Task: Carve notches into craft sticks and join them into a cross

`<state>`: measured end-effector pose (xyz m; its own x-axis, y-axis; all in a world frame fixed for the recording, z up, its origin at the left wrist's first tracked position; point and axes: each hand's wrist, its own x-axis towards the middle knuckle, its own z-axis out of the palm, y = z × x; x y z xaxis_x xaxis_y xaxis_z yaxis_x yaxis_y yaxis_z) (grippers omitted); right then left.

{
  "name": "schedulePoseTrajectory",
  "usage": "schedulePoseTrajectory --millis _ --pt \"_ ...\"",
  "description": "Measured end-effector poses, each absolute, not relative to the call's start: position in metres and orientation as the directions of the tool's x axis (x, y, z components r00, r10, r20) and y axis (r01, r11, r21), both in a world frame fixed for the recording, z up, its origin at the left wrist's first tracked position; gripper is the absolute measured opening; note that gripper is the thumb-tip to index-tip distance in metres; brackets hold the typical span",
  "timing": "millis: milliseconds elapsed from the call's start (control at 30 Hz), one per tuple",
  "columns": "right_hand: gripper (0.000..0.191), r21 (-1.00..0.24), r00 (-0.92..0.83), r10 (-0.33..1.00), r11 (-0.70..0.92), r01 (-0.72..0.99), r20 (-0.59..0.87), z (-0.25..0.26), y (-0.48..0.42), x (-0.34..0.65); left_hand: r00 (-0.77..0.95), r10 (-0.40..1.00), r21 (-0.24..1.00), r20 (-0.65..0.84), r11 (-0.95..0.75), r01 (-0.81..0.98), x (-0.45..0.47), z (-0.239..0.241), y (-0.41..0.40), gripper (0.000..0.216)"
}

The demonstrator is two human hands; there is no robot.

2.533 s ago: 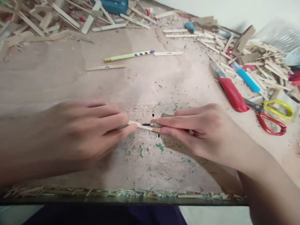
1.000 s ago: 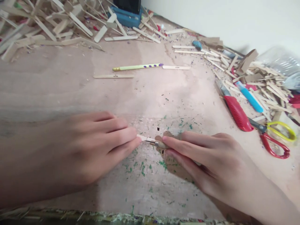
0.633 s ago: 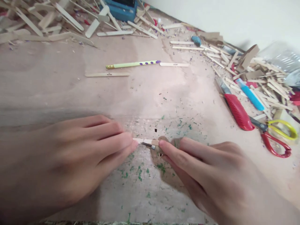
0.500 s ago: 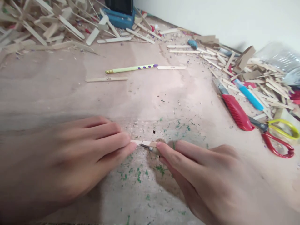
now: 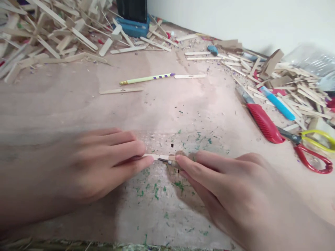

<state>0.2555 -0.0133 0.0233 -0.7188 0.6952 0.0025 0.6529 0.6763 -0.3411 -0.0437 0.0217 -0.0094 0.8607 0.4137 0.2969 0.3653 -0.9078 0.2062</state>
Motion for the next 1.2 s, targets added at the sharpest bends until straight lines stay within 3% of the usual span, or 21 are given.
schedulePoseTrajectory --millis 167,367,633,967,1200 --pt "0.035 -0.274 -0.740 0.673 0.714 0.645 0.012 0.022 -0.014 0.254 0.852 0.437 0.281 0.287 -0.889 0.362 -0.042 -0.013 0.019 0.034" --pt "0.039 -0.210 -0.790 0.607 0.786 0.582 0.085 0.017 -0.010 0.262 0.849 0.446 0.282 0.284 -0.885 0.371 -0.042 -0.013 0.018 0.024" --pt "0.049 -0.153 -0.825 0.560 0.824 0.546 0.073 0.014 -0.010 0.273 0.837 0.464 0.303 0.291 -0.874 0.379 -0.041 -0.015 0.016 0.041" --pt "0.059 -0.070 -0.825 0.550 0.835 0.545 0.130 0.011 -0.016 0.275 0.851 0.466 0.327 0.244 -0.865 0.380 -0.042 -0.013 0.017 0.046" --pt "0.050 0.008 -0.853 0.510 0.858 0.514 0.112 0.017 -0.012 0.274 0.826 0.493 0.329 0.273 -0.855 0.401 -0.043 -0.018 0.014 0.042"
